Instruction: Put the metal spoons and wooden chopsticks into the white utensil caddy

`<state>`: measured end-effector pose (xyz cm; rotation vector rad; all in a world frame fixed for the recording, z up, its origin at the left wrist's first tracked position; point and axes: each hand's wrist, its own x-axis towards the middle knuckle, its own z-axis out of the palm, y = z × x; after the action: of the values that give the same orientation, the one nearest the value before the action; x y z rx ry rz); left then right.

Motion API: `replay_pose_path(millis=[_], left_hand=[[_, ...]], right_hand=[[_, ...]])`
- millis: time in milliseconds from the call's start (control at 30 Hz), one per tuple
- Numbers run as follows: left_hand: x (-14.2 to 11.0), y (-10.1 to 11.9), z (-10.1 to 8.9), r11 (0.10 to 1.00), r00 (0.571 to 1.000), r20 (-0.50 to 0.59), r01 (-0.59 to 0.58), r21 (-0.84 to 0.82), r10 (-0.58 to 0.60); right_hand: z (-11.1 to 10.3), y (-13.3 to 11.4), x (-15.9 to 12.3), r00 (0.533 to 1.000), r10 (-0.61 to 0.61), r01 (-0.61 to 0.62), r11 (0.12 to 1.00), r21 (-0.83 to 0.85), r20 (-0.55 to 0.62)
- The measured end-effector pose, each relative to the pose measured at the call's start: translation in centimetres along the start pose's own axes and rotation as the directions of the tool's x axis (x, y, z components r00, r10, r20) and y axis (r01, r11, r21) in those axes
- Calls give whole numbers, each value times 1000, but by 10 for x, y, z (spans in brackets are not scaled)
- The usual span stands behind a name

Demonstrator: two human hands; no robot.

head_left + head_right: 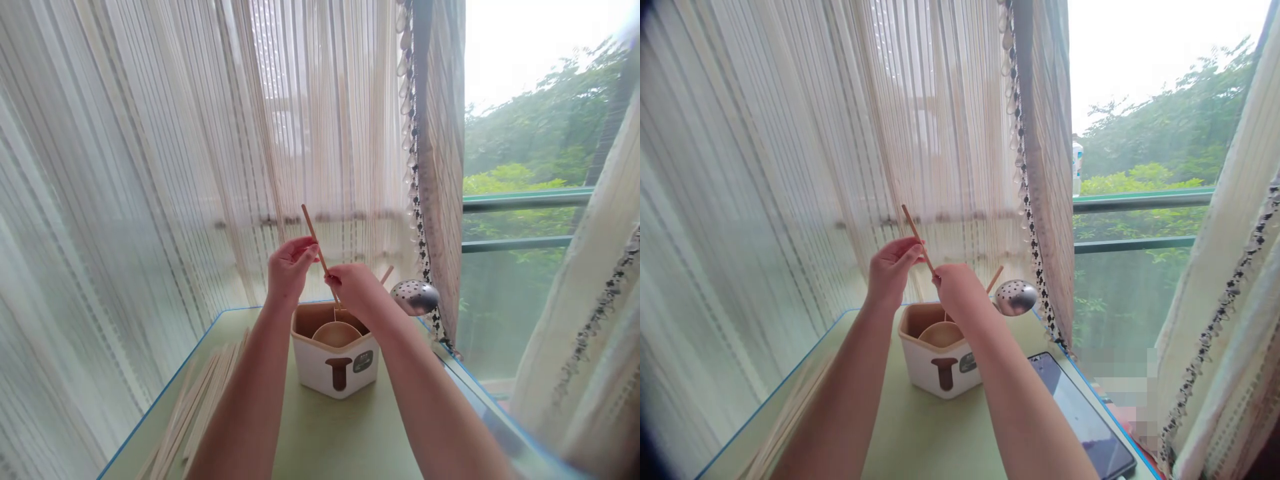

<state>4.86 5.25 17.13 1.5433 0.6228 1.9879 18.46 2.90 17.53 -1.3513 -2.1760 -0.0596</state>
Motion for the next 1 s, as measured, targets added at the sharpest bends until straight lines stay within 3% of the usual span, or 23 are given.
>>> replay_pose_path(millis=[100,233,433,633,800,1000], left_hand=[[-1,-1,3,997,998,10,-55,46,55],[-5,4,10,999,997,69,-37,14,36],[-9,9,15,997,997,31,-70,33,69],[-6,-11,12,994,994,106,22,103,-33],[-5,-29,10,990,991,80,96,104,-104],[-3,-37,8,995,993,57,101,5,-101]], right_hand=[[-2,0,1,1000,5,-5,1000,-20,-4],[-10,0,-2,997,8,-9,1000,-20,-80],[-11,4,-2,989,-48,50,999,11,-139],[-5,8,4,998,60,-59,997,-42,14],[1,11,7,963,178,-160,982,-103,202],[11,12,6,943,187,-149,977,-155,276]])
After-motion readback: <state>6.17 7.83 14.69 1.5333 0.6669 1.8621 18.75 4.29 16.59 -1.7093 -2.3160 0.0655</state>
